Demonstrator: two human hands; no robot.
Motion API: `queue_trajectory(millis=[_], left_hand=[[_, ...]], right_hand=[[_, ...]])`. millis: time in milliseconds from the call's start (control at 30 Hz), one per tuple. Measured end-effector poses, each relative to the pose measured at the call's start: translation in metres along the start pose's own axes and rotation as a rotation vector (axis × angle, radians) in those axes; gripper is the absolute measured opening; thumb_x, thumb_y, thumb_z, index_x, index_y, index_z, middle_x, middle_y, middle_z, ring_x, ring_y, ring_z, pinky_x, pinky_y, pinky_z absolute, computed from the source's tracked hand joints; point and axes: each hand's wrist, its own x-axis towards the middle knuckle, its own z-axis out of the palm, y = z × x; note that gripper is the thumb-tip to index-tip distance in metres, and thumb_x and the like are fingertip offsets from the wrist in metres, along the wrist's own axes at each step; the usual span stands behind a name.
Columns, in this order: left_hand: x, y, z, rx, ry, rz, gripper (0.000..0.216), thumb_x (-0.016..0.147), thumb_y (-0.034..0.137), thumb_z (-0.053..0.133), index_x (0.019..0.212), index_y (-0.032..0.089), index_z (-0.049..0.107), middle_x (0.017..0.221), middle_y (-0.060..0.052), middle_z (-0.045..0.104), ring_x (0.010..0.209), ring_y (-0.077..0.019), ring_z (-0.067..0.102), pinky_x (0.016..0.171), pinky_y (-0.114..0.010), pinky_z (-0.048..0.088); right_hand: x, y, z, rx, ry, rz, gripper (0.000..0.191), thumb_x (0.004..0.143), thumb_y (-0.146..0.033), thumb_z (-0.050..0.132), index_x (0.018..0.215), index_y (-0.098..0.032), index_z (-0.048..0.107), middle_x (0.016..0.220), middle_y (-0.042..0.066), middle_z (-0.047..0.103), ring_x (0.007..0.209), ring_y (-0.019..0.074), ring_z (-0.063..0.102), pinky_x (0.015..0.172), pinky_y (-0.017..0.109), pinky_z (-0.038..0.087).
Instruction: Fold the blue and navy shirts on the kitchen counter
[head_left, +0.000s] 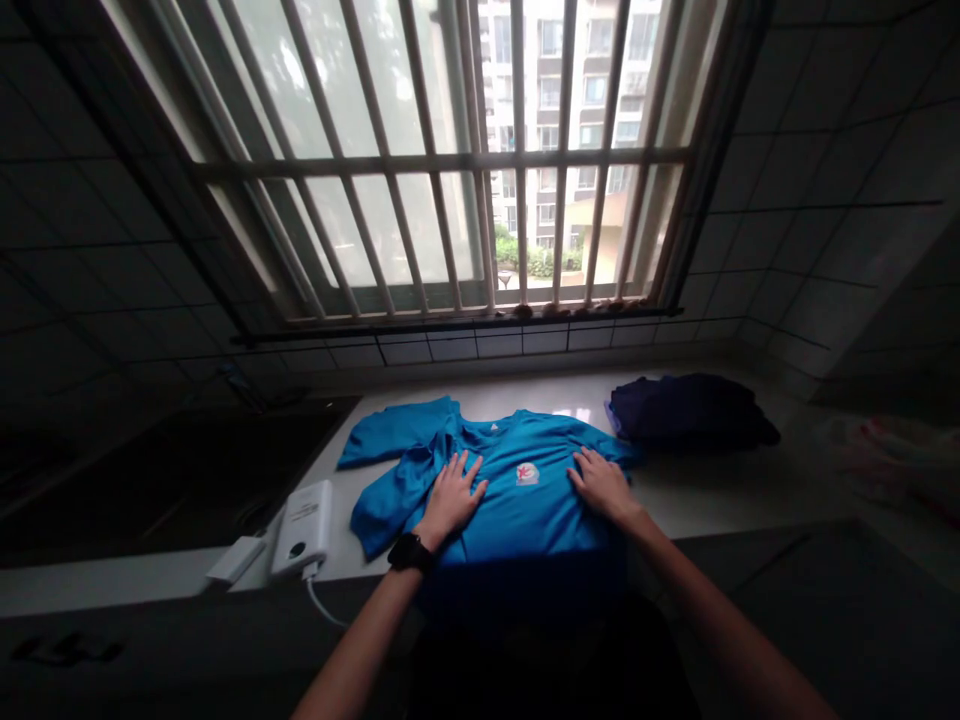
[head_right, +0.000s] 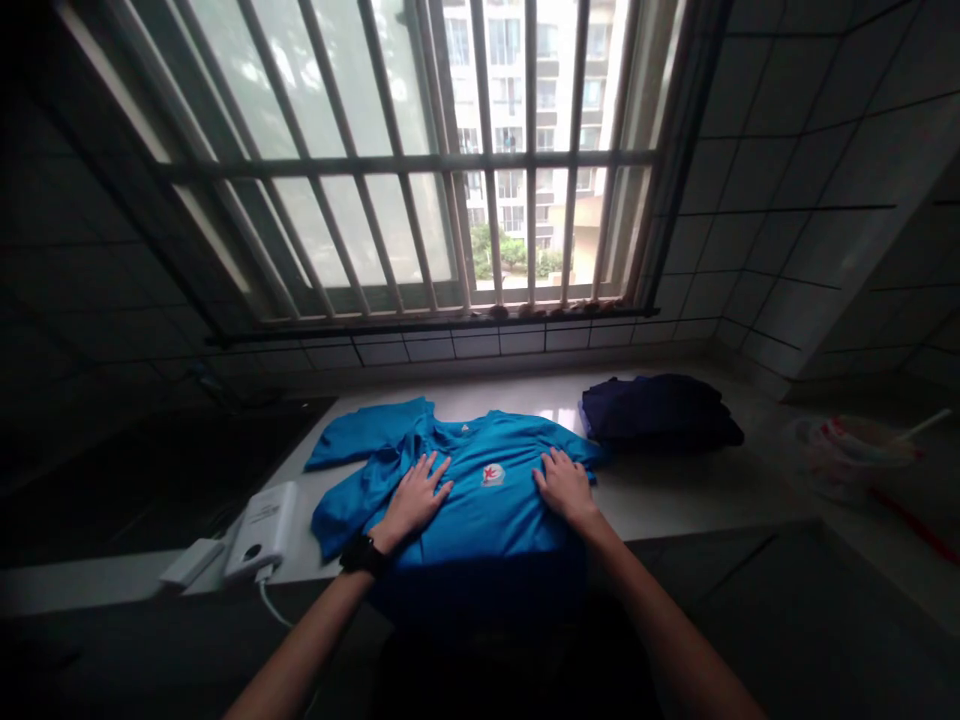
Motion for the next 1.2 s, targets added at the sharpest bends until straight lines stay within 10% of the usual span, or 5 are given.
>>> queue_trajectory(millis=[200, 567, 767, 1033, 1200], left_hand=[[0.004, 0.011, -0.010, -0.057, -0.078, 0.141, 0.053, 0.102, 0.043, 0.041, 0.154, 0.032, 0.044, 0.165, -0.006, 0.036, 0.153, -0.0303, 0.030, 0.122, -0.054, 0.031], [0.006, 0.012, -0.004, -0.073, -0.113, -0.156, 0.067, 0.101, 0.056, 0.036, 0.160, 0.026, 0.030, 0.171, -0.011, 0.018, 0.157, -0.0331, 0.020, 0.114, -0.056, 0.040], [0.002, 0.010, -0.029, -0.039, -0.147, -0.078, 0.060, 0.098, 0.056, 0.046, 0.151, 0.027, 0.049, 0.160, -0.013, 0.044, 0.145, -0.0344, 0.043, 0.110, -0.051, 0.045], [-0.012, -0.040, -0.033, 0.040, -0.101, -0.540, 0.064, 0.101, 0.050, 0.036, 0.149, 0.008, 0.047, 0.150, -0.027, 0.051, 0.139, -0.0376, 0.049, 0.106, -0.052, 0.046], [-0.013, -0.078, -0.024, 0.081, -0.044, -0.362, 0.052, 0.102, 0.042, 0.032, 0.139, 0.018, 0.060, 0.139, -0.022, 0.062, 0.133, -0.0334, 0.056, 0.104, -0.052, 0.047]], right_hand=[[0.032, -0.026, -0.012, 0.012, 0.077, -0.093, 0.049, 0.102, -0.030, 0.036, 0.142, -0.012, 0.059, 0.153, 0.020, 0.051, 0.140, 0.0327, 0.048, 0.116, 0.047, 0.035], [0.054, -0.016, 0.029, 0.064, -0.012, -0.142, 0.063, 0.103, -0.047, 0.031, 0.159, -0.020, 0.035, 0.168, 0.008, 0.026, 0.156, 0.0280, 0.022, 0.124, 0.054, 0.020], [0.049, -0.009, 0.030, 0.041, -0.001, -0.160, 0.063, 0.103, -0.047, 0.030, 0.160, -0.021, 0.035, 0.168, 0.008, 0.027, 0.156, 0.0280, 0.023, 0.123, 0.054, 0.021], [0.047, -0.004, 0.033, 0.033, -0.005, -0.177, 0.064, 0.103, -0.048, 0.028, 0.160, -0.018, 0.034, 0.168, 0.008, 0.026, 0.156, 0.0274, 0.022, 0.124, 0.053, 0.021], [0.051, -0.002, 0.033, 0.054, -0.014, -0.201, 0.064, 0.102, -0.048, 0.030, 0.160, -0.020, 0.035, 0.168, 0.008, 0.026, 0.156, 0.0276, 0.022, 0.123, 0.053, 0.021]])
